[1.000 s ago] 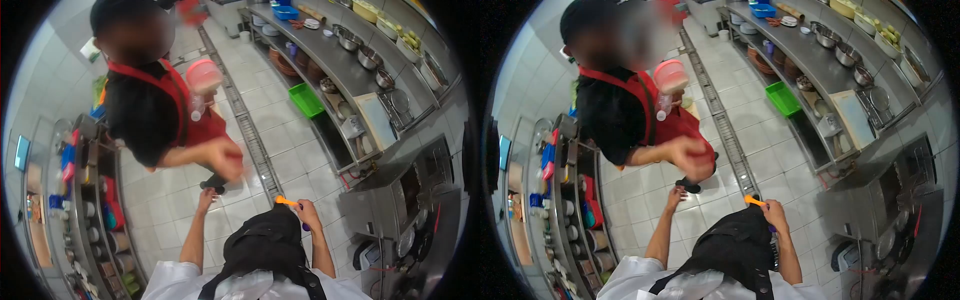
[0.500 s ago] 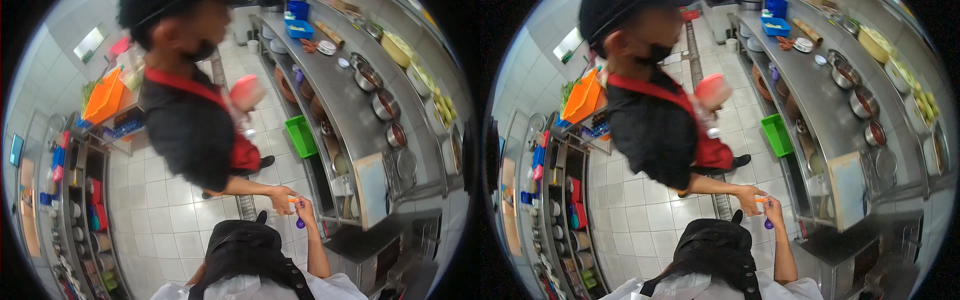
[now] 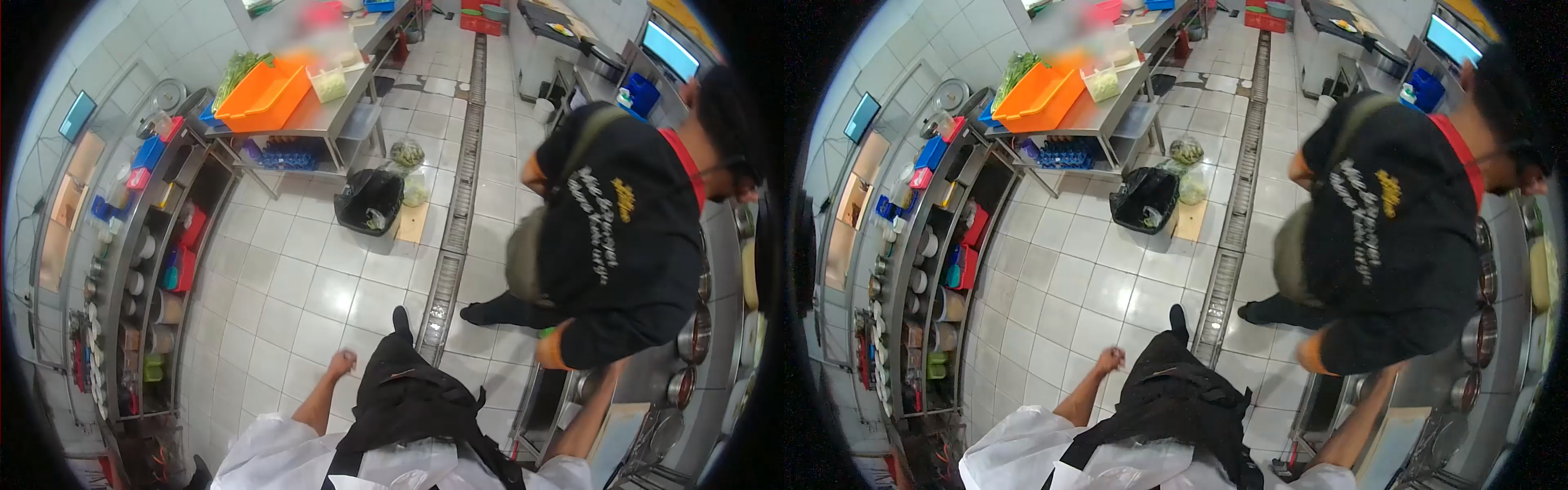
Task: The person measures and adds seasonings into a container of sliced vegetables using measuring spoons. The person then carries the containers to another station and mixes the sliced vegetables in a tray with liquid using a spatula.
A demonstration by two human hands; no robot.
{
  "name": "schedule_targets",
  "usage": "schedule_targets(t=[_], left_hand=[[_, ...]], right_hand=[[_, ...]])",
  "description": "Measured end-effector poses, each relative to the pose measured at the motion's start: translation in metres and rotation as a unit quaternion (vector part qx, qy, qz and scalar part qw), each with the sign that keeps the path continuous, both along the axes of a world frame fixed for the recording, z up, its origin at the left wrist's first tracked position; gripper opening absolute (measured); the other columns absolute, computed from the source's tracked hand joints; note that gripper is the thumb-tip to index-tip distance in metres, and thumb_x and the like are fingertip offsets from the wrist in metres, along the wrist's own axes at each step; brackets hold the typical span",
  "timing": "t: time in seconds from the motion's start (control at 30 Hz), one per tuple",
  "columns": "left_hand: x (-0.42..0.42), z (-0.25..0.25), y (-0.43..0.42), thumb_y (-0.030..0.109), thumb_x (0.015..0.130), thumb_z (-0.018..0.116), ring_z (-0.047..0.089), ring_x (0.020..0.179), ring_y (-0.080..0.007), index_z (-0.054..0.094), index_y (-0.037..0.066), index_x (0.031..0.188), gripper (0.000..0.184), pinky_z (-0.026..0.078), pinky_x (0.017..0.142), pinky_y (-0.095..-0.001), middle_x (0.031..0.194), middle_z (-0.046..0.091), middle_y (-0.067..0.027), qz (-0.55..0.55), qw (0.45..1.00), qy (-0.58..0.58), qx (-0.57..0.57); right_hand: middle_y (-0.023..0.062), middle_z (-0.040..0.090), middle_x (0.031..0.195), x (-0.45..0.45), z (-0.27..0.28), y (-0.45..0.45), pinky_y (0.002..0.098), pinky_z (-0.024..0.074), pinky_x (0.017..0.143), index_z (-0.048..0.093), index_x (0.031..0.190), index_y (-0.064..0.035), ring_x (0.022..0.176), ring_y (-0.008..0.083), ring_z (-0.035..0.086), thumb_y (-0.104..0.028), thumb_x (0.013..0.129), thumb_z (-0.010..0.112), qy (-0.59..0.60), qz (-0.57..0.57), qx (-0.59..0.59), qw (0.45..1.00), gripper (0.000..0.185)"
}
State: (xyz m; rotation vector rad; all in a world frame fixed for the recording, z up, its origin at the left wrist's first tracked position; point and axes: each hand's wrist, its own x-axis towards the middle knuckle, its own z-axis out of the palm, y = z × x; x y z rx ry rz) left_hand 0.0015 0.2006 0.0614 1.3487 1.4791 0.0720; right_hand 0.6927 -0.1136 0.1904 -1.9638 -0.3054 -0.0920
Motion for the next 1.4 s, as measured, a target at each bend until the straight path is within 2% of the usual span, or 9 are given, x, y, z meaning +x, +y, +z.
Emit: schedule_targets(t=[0.13, 0.4, 0.43, 0.57, 0.63, 0.83, 0.9, 1.0, 1.4], left_hand=[[0.099, 0.025, 0.161, 0.021, 0.086, 0.053, 0.063, 0.066, -0.0216, 0.062, 0.003, 0.090, 0.020, 0.050, 0.061, -0.0333, 0.076, 0.064, -0.0109, -0.006, 0.967, -0.092, 0.238], [0.235, 0.255, 0.508, 0.017, 0.083, 0.059, 0.060, 0.090, -0.0249, 0.053, 0.004, 0.113, 0.033, 0.047, 0.082, -0.0365, 0.099, 0.062, -0.0111, -0.031, 0.878, -0.075, 0.472], [0.229, 0.233, 0.567, 0.021, 0.084, 0.059, 0.054, 0.107, -0.0257, 0.049, 0.001, 0.119, 0.042, 0.041, 0.093, -0.0382, 0.114, 0.056, -0.0161, -0.078, 0.836, -0.167, 0.517], [0.259, 0.249, 0.699, 0.019, 0.076, 0.072, 0.046, 0.119, -0.0287, 0.040, -0.002, 0.128, 0.064, 0.038, 0.098, -0.0383, 0.127, 0.048, -0.0183, 0.004, 0.859, -0.038, 0.510], [0.271, 0.241, 0.721, 0.022, 0.075, 0.074, 0.044, 0.120, -0.0288, 0.038, -0.002, 0.131, 0.070, 0.038, 0.098, -0.0385, 0.133, 0.043, -0.0188, 0.034, 0.897, -0.027, 0.439], [0.261, 0.186, 0.782, 0.019, 0.080, 0.070, 0.031, 0.133, -0.0319, 0.048, -0.009, 0.118, 0.052, 0.029, 0.105, -0.0368, 0.143, 0.032, -0.0222, 0.028, 0.836, 0.046, 0.546], [0.258, 0.194, 0.772, 0.020, 0.081, 0.069, 0.035, 0.129, -0.0323, 0.051, -0.009, 0.112, 0.047, 0.032, 0.102, -0.0371, 0.139, 0.037, -0.0226, 0.046, 0.840, 0.039, 0.540], [0.269, 0.207, 0.749, 0.036, 0.081, 0.068, 0.053, 0.077, -0.0269, 0.055, -0.004, 0.095, 0.044, 0.043, 0.071, -0.0379, 0.081, 0.058, -0.0165, 0.057, 0.811, 0.007, 0.582], [0.317, 0.172, 0.785, 0.029, 0.083, 0.065, 0.051, 0.101, -0.0302, 0.054, 0.003, 0.111, 0.041, 0.043, 0.085, -0.0425, 0.112, 0.054, -0.0194, 0.028, 0.855, 0.175, 0.488]], right_hand=[[0.0155, 0.053, 0.122, 0.055, 0.120, 0.024, 0.0369, 0.0372, 0.098, 0.048, 0.123, 0.0009, 0.112, 0.0280, 0.050, -0.010, 0.085, 0.060, -0.063, 0.002, -0.046, 0.997, 0.042], [0.0230, 0.058, 0.111, -0.009, -0.213, -0.121, 0.0381, 0.0407, 0.095, 0.055, 0.110, 0.0049, 0.105, 0.0341, 0.054, -0.001, 0.076, 0.055, -0.145, -0.293, -0.468, 0.821, 0.034], [0.0198, 0.061, 0.099, -0.064, -0.155, -0.063, 0.0358, 0.0473, 0.082, 0.059, 0.097, 0.0025, 0.089, 0.0299, 0.059, -0.003, 0.074, 0.056, 0.239, -0.281, -0.192, 0.910, 0.024], [0.0124, 0.060, 0.086, -0.205, -0.239, -0.076, 0.0395, 0.0541, 0.064, 0.058, 0.099, -0.0103, 0.079, 0.0281, 0.064, -0.018, 0.082, 0.060, 0.307, 0.116, -0.262, 0.907, 0.019], [0.0143, 0.060, 0.092, -0.213, -0.124, 0.061, 0.0450, 0.0535, 0.070, 0.055, 0.103, -0.0131, 0.086, 0.0313, 0.063, -0.021, 0.084, 0.060, 0.687, -0.243, -0.110, 0.676, 0.021], [0.0118, 0.060, 0.086, -0.170, -0.181, 0.185, 0.0435, 0.0501, 0.056, 0.056, 0.099, -0.0091, 0.073, 0.0272, 0.062, -0.024, 0.088, 0.055, 0.787, -0.139, 0.200, 0.567, 0.019], [0.0107, 0.063, 0.076, -0.114, -0.171, 0.278, 0.0357, 0.0507, 0.048, 0.062, 0.096, -0.0063, 0.061, 0.0210, 0.063, -0.021, 0.085, 0.061, 0.530, 0.063, -0.210, 0.819, 0.019], [0.0099, 0.067, 0.076, -0.012, -0.152, 0.392, 0.0352, 0.0506, 0.059, 0.063, 0.094, -0.0060, 0.064, 0.0209, 0.064, -0.033, 0.084, 0.061, 0.253, 0.121, -0.312, 0.908, 0.029], [0.0131, 0.061, 0.098, 0.271, -0.033, 0.676, 0.0380, 0.0528, 0.063, 0.031, 0.137, -0.0140, 0.076, 0.0227, 0.063, -0.020, 0.087, 0.059, 0.541, 0.226, -0.132, 0.800, 0.056]])
